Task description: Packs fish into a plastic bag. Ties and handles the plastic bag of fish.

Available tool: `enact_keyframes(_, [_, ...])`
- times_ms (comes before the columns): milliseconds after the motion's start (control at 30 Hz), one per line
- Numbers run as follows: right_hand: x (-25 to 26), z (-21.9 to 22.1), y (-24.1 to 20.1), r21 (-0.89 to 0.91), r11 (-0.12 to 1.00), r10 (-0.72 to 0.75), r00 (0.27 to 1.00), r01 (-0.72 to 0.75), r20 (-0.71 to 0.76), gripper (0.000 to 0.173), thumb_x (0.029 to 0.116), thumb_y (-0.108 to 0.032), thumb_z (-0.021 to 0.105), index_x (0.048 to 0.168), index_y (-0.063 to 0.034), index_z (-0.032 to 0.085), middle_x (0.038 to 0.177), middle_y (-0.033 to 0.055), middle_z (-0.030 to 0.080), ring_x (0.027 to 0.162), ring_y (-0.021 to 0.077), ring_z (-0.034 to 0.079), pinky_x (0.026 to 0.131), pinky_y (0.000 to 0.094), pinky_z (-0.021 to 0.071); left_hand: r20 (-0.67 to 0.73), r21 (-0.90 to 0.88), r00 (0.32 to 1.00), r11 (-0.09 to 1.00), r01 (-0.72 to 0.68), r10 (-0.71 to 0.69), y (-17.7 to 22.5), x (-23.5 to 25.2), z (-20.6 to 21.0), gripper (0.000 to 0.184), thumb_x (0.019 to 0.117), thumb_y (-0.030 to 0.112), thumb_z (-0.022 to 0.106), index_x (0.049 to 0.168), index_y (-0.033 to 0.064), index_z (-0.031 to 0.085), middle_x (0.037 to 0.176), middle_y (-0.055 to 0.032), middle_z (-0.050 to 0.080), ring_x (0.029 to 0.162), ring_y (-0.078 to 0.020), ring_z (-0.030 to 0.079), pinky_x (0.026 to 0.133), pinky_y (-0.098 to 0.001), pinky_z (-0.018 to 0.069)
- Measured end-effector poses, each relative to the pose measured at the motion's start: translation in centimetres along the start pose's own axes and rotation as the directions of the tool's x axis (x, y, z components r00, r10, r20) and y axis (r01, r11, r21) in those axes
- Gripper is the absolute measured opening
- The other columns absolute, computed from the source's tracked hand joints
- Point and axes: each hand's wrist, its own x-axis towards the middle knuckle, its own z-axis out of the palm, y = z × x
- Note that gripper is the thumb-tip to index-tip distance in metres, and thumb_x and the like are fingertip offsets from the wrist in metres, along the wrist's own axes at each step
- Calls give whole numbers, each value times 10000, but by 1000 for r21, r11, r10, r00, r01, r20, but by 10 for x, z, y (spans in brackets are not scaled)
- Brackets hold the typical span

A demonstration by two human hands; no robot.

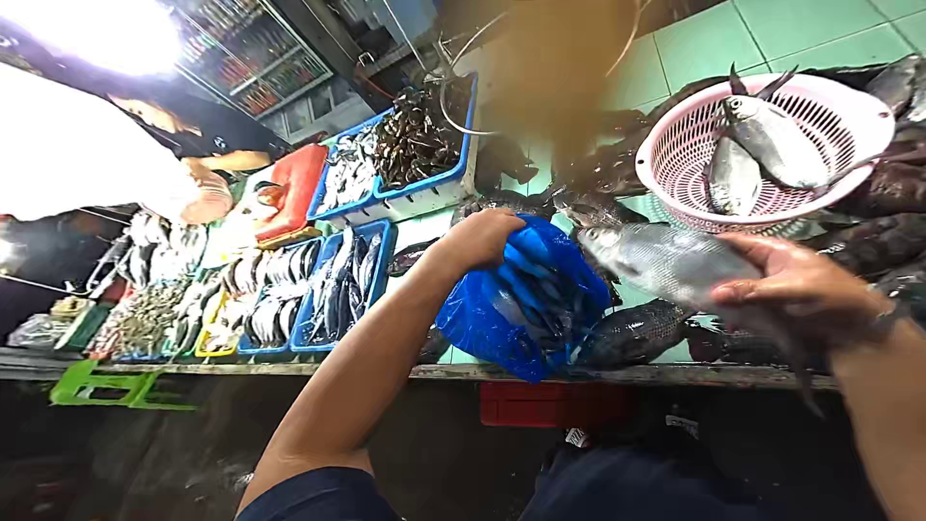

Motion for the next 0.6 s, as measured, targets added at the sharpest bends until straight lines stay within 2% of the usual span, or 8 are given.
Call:
enact_keyframes(100, [47,62,33,64,994,82,994,-87,77,559,802,-149,776,1322,-109,576,953,109,725,714,196,711,605,347,624,6,0,999,999,-52,52,-3,1,-5,516,744,-93,730,1245,20,683,1250,-170,679,1203,-342,634,1043,-531,486])
enact_keyframes(233, [141,147,73,69,988,140,990,-138,-26,521,880,-223,788,1336,-96,572,1021,150,708,751,250,697,661,421,608,6,-10,997,997,-72,72,1,-2,-4,551,744,-89,730,1280,29,671,1258,-164,676,1207,-329,630,1056,-509,482])
enact_keyframes(300, [153,160,76,-6,993,116,993,-116,-25,494,903,-127,713,1374,-109,567,1110,171,698,803,289,695,693,462,600,-79,-51,996,997,-54,50,2,-9,5,562,741,-72,740,1286,45,671,1280,-171,660,1227,-343,616,1045,-546,492])
enact_keyframes(367, [132,134,51,-194,981,17,999,-9,40,395,937,-50,630,1331,-55,609,1085,153,724,752,248,712,667,428,621,-239,-142,971,988,-61,26,4,-27,19,571,823,-29,688,1382,72,629,1381,-160,623,1290,-319,596,1070,-546,489])
enact_keyframes(400, [116,110,41,-295,953,-58,998,65,32,301,946,-69,618,1241,-31,663,1017,135,735,706,213,703,649,406,619,-345,-176,939,981,-75,10,8,-41,31,560,856,9,654,1407,105,619,1387,-120,628,1272,-277,613,1053,-517,511])
enact_keyframes(467, [100,39,22,-521,839,-245,965,160,-99,187,973,-107,617,1105,-25,722,957,120,737,710,195,701,673,420,620,-509,-234,858,970,-63,-67,23,-72,63,531,895,99,613,1424,153,613,1387,-47,639,1244,-217,621,1037,-469,515])
enact_keyframes(533, [116,-48,8,-718,695,-358,883,34,-305,235,961,-136,608,1135,-20,714,1042,182,723,902,298,710,832,532,587,-593,-312,784,950,-10,-187,39,-97,96,461,928,188,610,1387,207,644,1383,5,635,1273,-189,583,1061,-456,490])
enact_keyframes(600, [138,-124,-4,-746,616,-300,800,-253,-519,422,924,-144,659,1308,26,620,1286,334,598,1183,492,598,987,673,477,-633,-388,716,921,35,-294,56,-114,118,392,943,246,614,1327,238,689,1372,-9,629,1316,-206,540,1097,-460,455])
